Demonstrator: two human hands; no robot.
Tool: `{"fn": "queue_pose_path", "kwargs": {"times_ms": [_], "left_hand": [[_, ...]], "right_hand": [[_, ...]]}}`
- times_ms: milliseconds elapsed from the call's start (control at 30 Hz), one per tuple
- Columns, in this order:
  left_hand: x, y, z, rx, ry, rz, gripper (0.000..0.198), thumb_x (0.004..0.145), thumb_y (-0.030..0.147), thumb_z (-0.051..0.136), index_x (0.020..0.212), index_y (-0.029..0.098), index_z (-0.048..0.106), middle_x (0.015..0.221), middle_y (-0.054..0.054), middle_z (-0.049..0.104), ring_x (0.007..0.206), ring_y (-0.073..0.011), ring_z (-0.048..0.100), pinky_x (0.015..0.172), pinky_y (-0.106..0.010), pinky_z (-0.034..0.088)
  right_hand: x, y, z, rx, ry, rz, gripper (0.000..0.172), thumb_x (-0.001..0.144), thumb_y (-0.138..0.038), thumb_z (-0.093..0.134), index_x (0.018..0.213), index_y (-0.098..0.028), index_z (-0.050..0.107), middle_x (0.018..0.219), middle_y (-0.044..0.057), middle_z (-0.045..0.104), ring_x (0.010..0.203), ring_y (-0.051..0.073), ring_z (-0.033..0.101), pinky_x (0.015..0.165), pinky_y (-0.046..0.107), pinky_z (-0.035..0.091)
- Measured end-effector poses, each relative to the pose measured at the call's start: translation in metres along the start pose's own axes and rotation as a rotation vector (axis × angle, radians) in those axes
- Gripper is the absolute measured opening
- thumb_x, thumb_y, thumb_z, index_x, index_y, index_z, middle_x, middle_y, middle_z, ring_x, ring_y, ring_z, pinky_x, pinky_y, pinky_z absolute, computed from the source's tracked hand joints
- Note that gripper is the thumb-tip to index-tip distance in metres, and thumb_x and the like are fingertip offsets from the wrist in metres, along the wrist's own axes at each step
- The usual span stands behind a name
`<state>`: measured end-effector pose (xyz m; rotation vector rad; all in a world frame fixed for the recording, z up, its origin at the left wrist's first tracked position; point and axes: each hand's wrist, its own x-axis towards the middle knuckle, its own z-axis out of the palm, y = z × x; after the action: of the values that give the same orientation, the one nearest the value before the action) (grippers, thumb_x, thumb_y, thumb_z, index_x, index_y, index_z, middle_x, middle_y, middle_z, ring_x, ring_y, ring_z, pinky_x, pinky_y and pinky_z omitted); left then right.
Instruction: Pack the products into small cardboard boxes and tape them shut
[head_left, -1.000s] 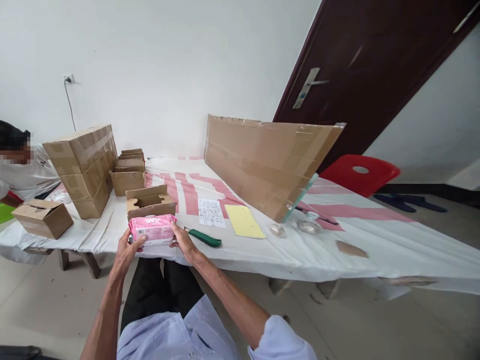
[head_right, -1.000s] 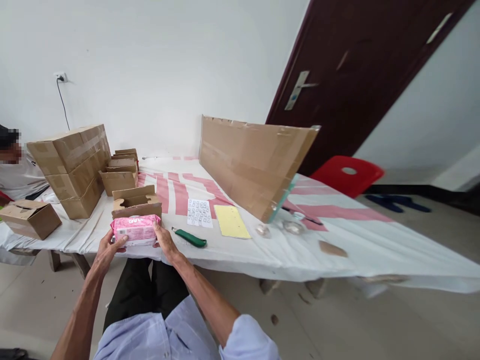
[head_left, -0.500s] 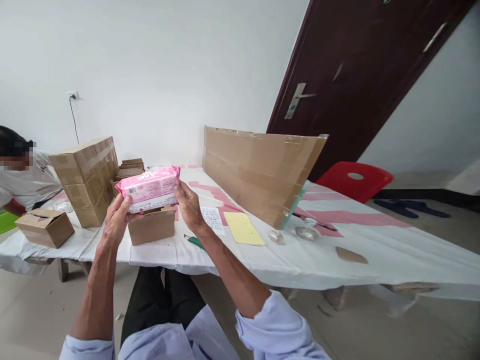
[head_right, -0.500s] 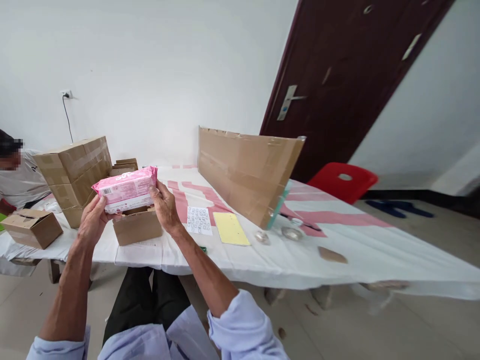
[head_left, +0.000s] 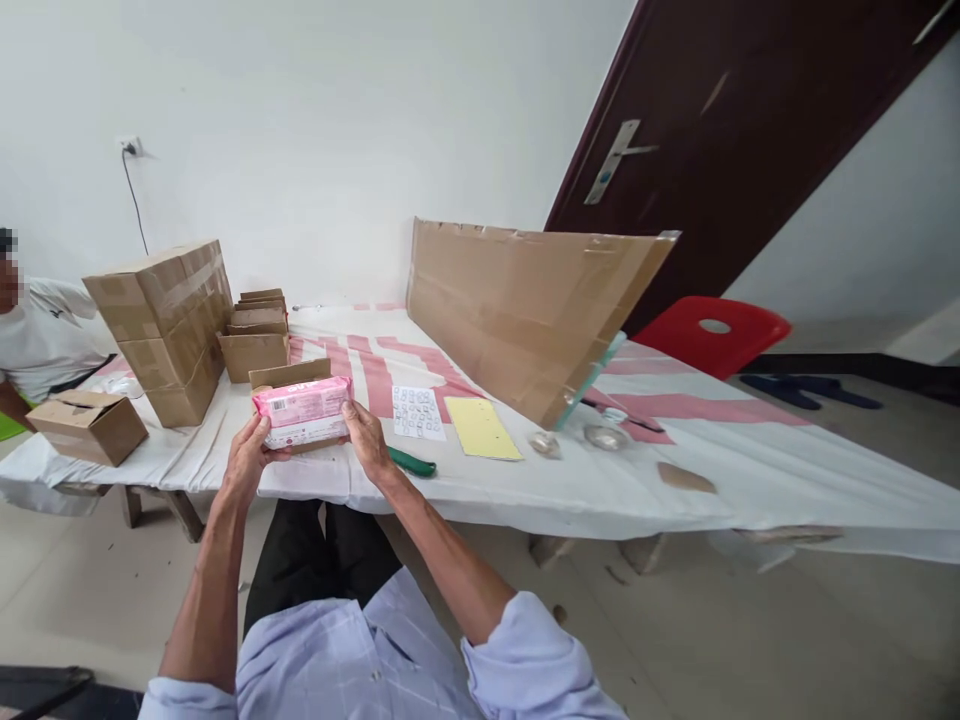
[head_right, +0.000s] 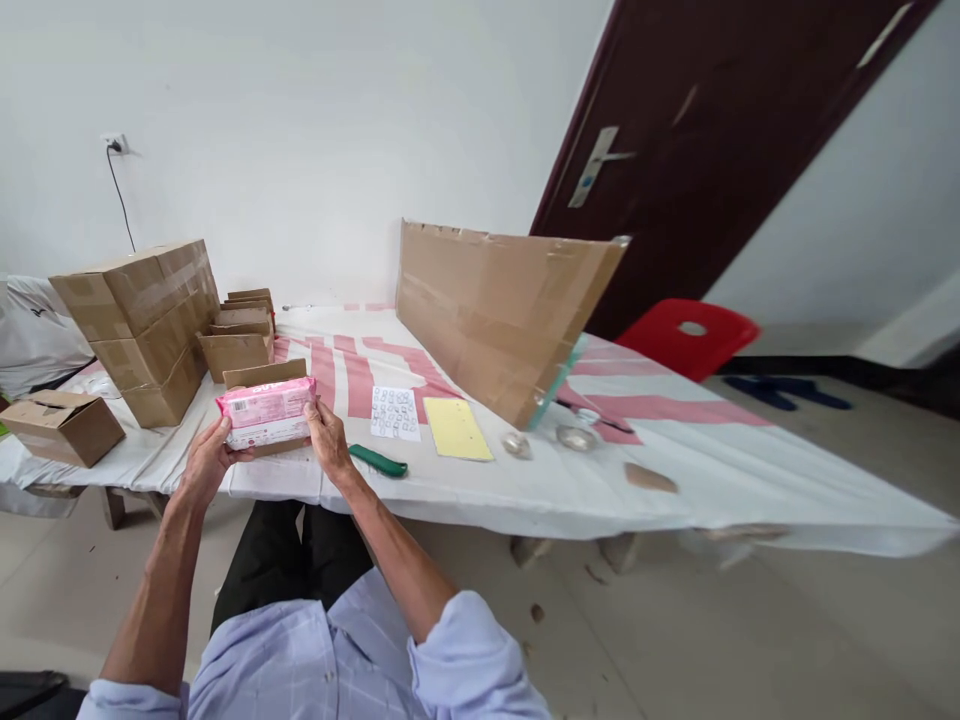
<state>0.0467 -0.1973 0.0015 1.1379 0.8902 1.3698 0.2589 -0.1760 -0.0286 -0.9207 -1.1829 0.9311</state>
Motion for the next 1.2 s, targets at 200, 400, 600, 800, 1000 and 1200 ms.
{"fn": "queue_pose_path", "kwargs": {"times_ms": [200,400,600,800,1000,1200], "left_hand": [[0.003,-0.001,-0.002,0.012,0.011,-0.005,0.07,0.079,0.062,0.088,0.128,0.014,0.074,0.098,-0.013,0.082,0.068,-0.0232,0.076,0.058,-0.032,0.063],[0.007,-0.001,-0.002,0.03,0.027,0.01,0.067,0.075,0.065,0.088,0.115,0.013,0.077,0.095,-0.014,0.082,0.069,-0.0237,0.075,0.055,-0.031,0.062],[0.015,0.019,0.001,0.027,0.017,0.087,0.062,0.078,0.066,0.086,0.109,0.013,0.079,0.082,-0.009,0.079,0.062,-0.0194,0.071,0.054,-0.029,0.061],[0.031,0.065,0.012,0.031,-0.049,0.218,0.062,0.079,0.064,0.087,0.115,0.014,0.079,0.08,-0.008,0.078,0.058,-0.0176,0.07,0.053,-0.028,0.063],[0.036,0.098,0.023,0.039,-0.092,0.294,0.064,0.079,0.065,0.087,0.115,0.013,0.079,0.083,-0.008,0.079,0.059,-0.0172,0.07,0.054,-0.028,0.064],[0.032,0.099,0.019,-0.007,-0.195,0.214,0.075,0.082,0.074,0.08,0.129,0.017,0.074,0.105,-0.014,0.082,0.085,-0.0291,0.08,0.062,-0.035,0.068]], "right_hand": [[0.002,-0.002,0.0,-0.01,-0.012,-0.014,0.072,0.084,-0.091,0.054,0.101,-0.023,0.071,0.082,0.004,0.068,0.085,0.024,0.062,0.069,0.034,0.055],[0.001,-0.007,0.001,-0.014,-0.037,0.004,0.077,0.083,-0.093,0.054,0.107,-0.021,0.072,0.09,0.006,0.072,0.088,0.026,0.065,0.066,0.034,0.057],[0.011,-0.03,0.001,-0.028,-0.077,-0.029,0.076,0.086,-0.09,0.055,0.115,-0.023,0.074,0.096,0.006,0.075,0.085,0.023,0.065,0.064,0.032,0.058],[0.036,-0.074,0.004,-0.005,-0.096,-0.132,0.078,0.085,-0.09,0.058,0.121,-0.024,0.076,0.099,0.008,0.075,0.086,0.024,0.068,0.063,0.034,0.06],[0.049,-0.103,0.008,0.014,-0.095,-0.242,0.076,0.088,-0.089,0.055,0.12,-0.023,0.075,0.097,0.007,0.075,0.088,0.025,0.068,0.07,0.037,0.062],[0.041,-0.109,0.001,-0.044,-0.107,-0.387,0.058,0.096,-0.071,0.058,0.124,-0.023,0.073,0.11,0.007,0.077,0.107,0.028,0.065,0.097,0.041,0.056]]}}
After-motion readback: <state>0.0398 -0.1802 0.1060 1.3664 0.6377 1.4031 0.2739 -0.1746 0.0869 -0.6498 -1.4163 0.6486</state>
